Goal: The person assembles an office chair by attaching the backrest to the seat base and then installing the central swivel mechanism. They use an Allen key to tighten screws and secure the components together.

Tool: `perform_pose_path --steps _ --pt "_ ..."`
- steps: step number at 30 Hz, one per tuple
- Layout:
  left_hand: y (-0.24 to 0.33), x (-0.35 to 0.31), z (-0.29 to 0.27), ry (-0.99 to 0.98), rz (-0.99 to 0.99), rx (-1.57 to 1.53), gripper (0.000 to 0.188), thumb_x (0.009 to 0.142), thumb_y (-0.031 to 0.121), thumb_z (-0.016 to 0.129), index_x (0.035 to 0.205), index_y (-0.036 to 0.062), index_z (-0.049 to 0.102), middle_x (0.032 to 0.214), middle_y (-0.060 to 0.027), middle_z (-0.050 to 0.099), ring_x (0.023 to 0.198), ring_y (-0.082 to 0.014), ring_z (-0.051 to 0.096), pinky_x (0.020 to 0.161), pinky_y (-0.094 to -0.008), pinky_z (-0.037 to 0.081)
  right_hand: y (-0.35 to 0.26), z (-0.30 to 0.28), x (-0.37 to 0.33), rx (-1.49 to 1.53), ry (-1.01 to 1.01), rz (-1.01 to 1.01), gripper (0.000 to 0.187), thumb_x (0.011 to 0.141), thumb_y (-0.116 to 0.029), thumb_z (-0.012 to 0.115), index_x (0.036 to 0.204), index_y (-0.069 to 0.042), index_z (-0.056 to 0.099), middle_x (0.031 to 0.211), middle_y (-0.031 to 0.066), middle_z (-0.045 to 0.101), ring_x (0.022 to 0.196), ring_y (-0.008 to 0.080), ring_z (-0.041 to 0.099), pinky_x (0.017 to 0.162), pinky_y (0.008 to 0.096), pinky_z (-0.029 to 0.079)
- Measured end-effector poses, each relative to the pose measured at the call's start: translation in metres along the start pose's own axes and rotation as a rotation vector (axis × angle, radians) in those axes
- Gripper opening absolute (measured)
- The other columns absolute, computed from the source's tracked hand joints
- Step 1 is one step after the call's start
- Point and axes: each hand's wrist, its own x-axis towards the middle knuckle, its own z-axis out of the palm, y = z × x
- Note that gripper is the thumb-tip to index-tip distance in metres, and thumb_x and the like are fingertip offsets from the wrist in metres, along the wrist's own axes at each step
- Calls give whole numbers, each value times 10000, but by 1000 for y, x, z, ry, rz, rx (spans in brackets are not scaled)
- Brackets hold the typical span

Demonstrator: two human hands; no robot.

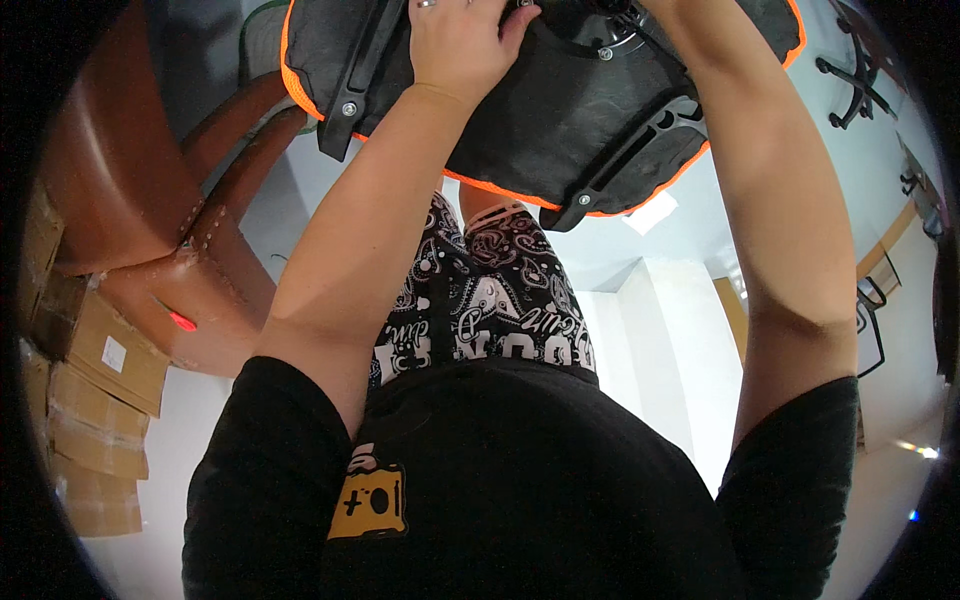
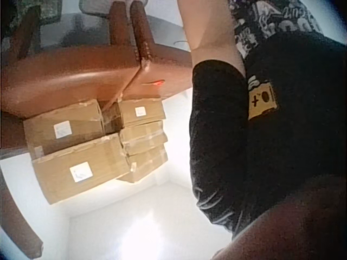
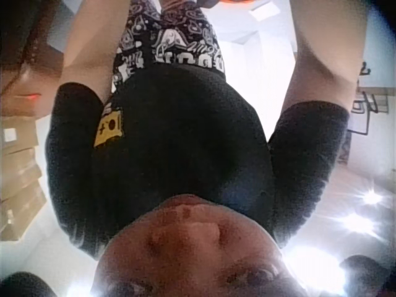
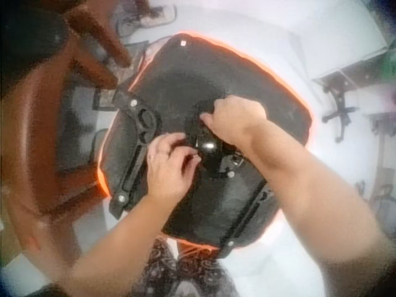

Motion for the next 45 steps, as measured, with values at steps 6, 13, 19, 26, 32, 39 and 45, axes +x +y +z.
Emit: perform_pose_path --steps 6,13,19,26,32,39,45 --pt "11 4 -6 117 -76 -175 266 722 147 762 936 77 621 1186 -118 553 1132 -375 471 966 -463 383 -7 -4 -1 47 -67 133 432 987 -315 394 970 -24 714 1019 182 683 993 324 647 848 393 506" --pt "6 2 -2 24 194 41 317 707 211 790 931 75 612 1188 -138 533 1132 -376 463 967 -468 382 3 4 1 34 -57 69 430 973 -316 410 984 -5 705 1045 201 673 1011 341 637 875 416 494" --pt "-7 -4 15 48 133 59 252 742 165 752 958 93 644 1179 -102 554 1148 -366 468 962 -462 384 10 6 5 92 -35 62 420 954 -318 432 968 3 703 1025 202 677 1000 354 635 870 416 496" --pt "7 2 7 51 -7 20 256 740 121 743 971 89 639 1129 -110 551 1116 -362 492 944 -458 398 4 2 0 232 24 215 437 948 -355 454 956 4 704 1010 210 677 966 367 644 865 419 500" --pt "14 6 2 116 -12 -31 241 745 114 737 966 90 644 1128 -109 556 1112 -361 496 943 -455 405 -2 -8 -3 165 -61 243 473 931 -411 473 961 1 703 1016 220 674 978 364 643 863 424 502" --pt "9 3 4 41 -1 44 198 734 112 742 893 81 628 1153 -122 562 1136 -383 491 969 -452 401 1 -2 -1 195 -16 228 418 926 -343 458 994 -7 698 1040 205 673 987 360 642 886 422 492" --pt "8 3 8 39 67 60 188 734 106 743 896 89 649 1165 -121 560 1152 -379 482 982 -461 391 7 2 2 162 -42 245 410 928 -324 443 1014 -12 694 1071 203 665 1018 359 630 897 436 484"
